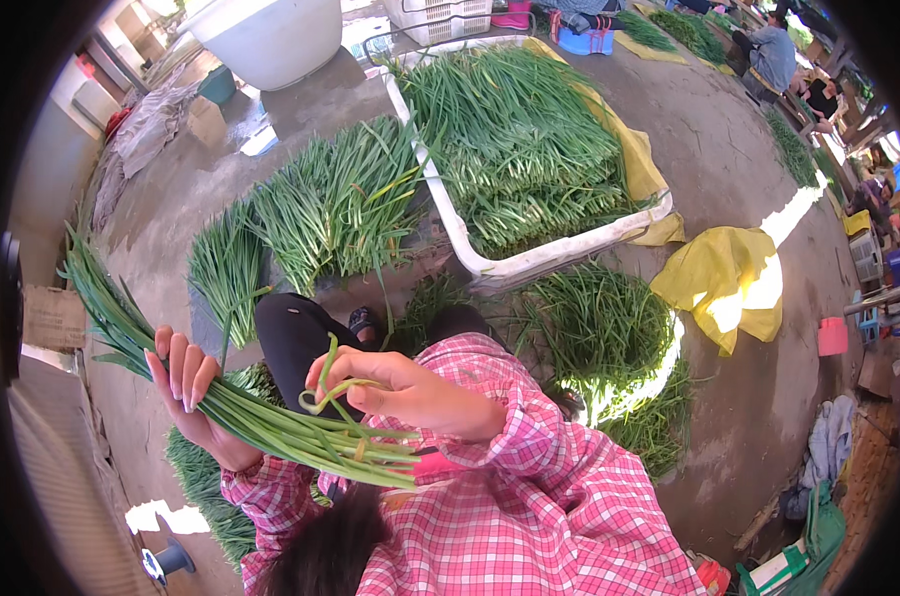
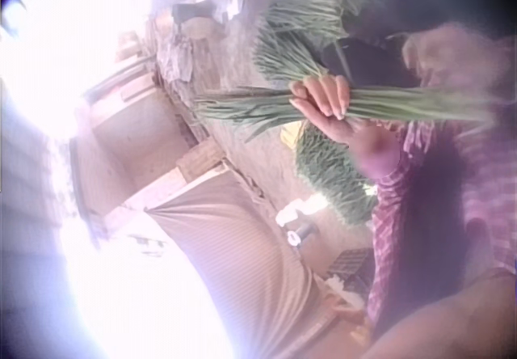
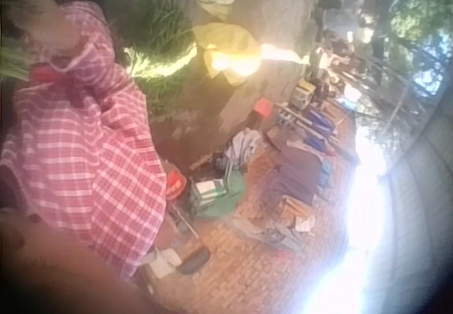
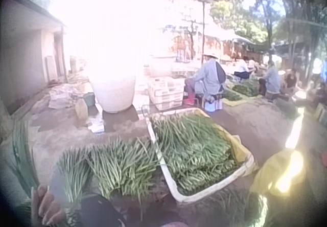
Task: The person picks up bunches of leeks, removes individual damaged leaves by hand, and aligns the stalks before placing the bunch into a pile.
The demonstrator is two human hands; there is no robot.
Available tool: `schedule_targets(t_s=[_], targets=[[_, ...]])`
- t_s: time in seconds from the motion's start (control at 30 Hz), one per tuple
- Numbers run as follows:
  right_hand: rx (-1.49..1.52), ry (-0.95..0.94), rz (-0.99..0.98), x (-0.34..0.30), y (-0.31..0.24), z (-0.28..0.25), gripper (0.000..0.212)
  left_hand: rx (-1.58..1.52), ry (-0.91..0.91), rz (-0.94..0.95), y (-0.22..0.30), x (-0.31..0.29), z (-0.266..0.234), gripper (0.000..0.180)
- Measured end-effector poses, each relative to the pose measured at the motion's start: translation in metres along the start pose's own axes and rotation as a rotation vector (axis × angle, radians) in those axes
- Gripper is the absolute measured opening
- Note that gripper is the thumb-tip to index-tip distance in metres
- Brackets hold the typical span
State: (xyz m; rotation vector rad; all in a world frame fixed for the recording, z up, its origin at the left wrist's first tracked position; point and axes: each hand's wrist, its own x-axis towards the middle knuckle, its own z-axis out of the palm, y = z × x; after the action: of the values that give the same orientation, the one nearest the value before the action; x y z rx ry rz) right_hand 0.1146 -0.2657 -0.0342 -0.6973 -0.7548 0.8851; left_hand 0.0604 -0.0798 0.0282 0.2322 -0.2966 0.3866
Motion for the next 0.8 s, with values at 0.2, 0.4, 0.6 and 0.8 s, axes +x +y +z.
schedule_targets(t_s=[0.2, 0.4, 0.6, 0.8], targets=[[0.397, 0.187, -0.099, -0.024, -0.012, -0.006, 0.011, 0.185, -0.040, 0.098, 0.012, -0.006, -0.001, 0.013], [-0.221, 0.500, 0.104, -0.050, -0.024, -0.029, 0.008, 0.321, -0.159, 0.271, 0.041, -0.012, -0.003, 0.014], [-0.677, 0.504, 0.199, -0.018, 0.002, 0.017, 0.026, 0.656, -0.237, 0.454, 0.019, -0.023, 0.009, 0.024], [-0.825, 0.579, 0.086, -0.004, 0.018, 0.025, 0.027, 0.701, -0.372, 0.517, 0.004, -0.029, 0.013, 0.030]])
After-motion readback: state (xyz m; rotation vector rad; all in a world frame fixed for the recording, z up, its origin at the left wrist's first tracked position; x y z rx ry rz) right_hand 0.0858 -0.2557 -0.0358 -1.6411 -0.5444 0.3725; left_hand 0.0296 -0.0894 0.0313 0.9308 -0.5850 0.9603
